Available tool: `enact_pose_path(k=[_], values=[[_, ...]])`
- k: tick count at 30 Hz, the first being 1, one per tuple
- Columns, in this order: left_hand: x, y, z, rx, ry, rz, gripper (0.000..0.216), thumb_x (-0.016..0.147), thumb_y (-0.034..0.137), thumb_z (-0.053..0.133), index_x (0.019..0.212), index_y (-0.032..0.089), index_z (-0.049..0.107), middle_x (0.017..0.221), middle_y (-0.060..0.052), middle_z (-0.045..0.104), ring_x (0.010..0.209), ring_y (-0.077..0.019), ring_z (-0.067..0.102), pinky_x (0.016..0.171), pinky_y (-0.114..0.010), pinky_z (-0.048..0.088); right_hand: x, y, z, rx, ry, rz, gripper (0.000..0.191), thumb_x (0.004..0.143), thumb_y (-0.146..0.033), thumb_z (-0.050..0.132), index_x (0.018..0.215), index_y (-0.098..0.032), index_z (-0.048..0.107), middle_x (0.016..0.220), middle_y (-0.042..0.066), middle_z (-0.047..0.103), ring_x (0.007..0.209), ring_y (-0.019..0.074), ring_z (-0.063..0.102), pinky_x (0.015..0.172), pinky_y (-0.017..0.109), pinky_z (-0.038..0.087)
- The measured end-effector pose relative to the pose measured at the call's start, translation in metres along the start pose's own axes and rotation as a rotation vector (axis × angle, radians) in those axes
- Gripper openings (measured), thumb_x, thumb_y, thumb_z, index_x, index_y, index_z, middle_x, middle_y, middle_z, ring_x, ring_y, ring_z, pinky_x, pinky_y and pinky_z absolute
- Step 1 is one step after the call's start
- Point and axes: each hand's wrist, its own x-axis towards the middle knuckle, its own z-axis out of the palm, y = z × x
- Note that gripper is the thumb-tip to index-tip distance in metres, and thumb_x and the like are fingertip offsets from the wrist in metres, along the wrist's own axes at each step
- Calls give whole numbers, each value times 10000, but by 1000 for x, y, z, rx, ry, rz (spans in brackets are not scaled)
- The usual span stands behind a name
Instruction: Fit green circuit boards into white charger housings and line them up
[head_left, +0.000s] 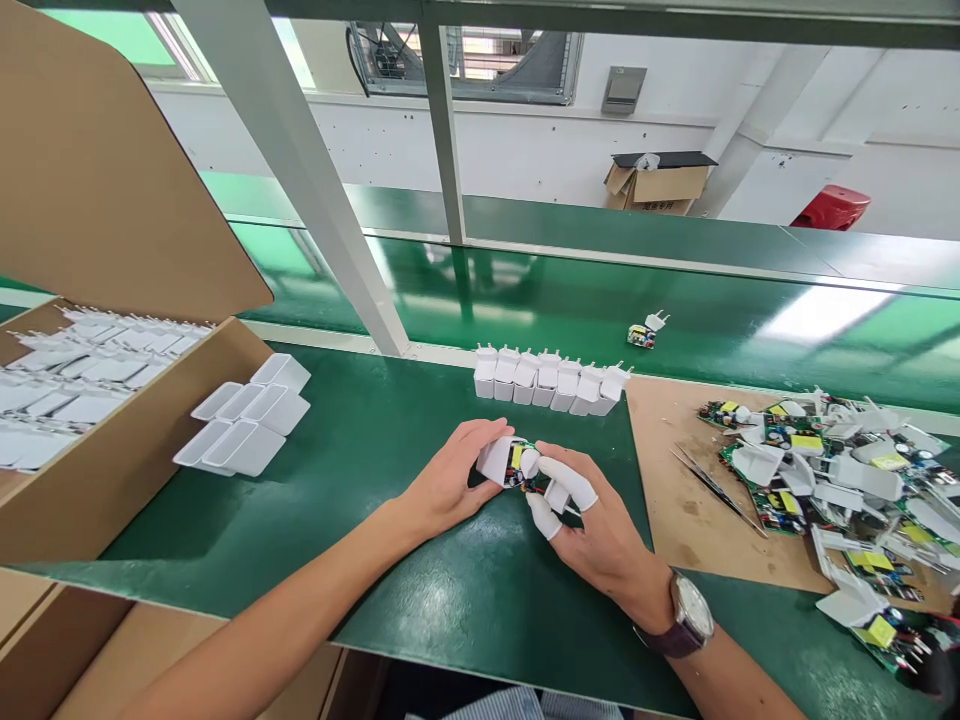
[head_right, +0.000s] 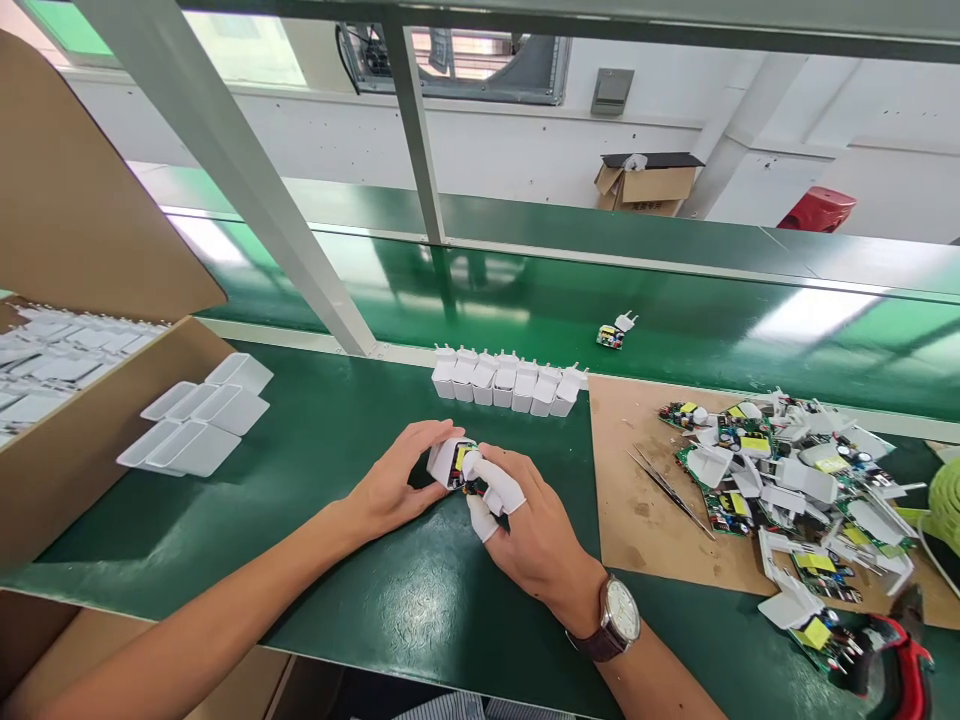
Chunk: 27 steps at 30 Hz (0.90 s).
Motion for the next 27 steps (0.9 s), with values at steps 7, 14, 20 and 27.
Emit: enact_pose_path(k=[7,14,20,27], values=[[0,1,0,-6,14,-12,735,937,195,711,1558,267,323,1382,-126,620,1323,-269,557,1107,-498,517,-1,1,2,-26,10,-26,621,927,-39,603,1492,-224,426,1331,161,631,1229,266,627,994,442,607],[-1,-1,3,-3,12,-20,717,934,199,714,1544,264,344,1371,-122,626,1307,-265,564,1106,-484,515,-1,5,3,7,1,-26,613,944,-57,591,1505,-219,406,1340,153,636,1227,254,624,1000,439,599],[3,4,-1,-16,-43,-3,609,971,203,655,1512,268,382,1390,-126,588,1302,-265,553,1105,-488,509,-2,4,6,-77,14,-39,592,941,-92,610,1493,-206,429,1320,147,665,1216,278,631,1029,486,584],[4,9,-3,7,-73,-24,549,978,310,662,1470,256,425,1352,-125,613,1249,-268,604,1054,-454,543,-5,10,4,-60,-19,-32,592,946,-118,613,1495,-216,414,1328,140,653,1247,271,619,1049,477,582]])
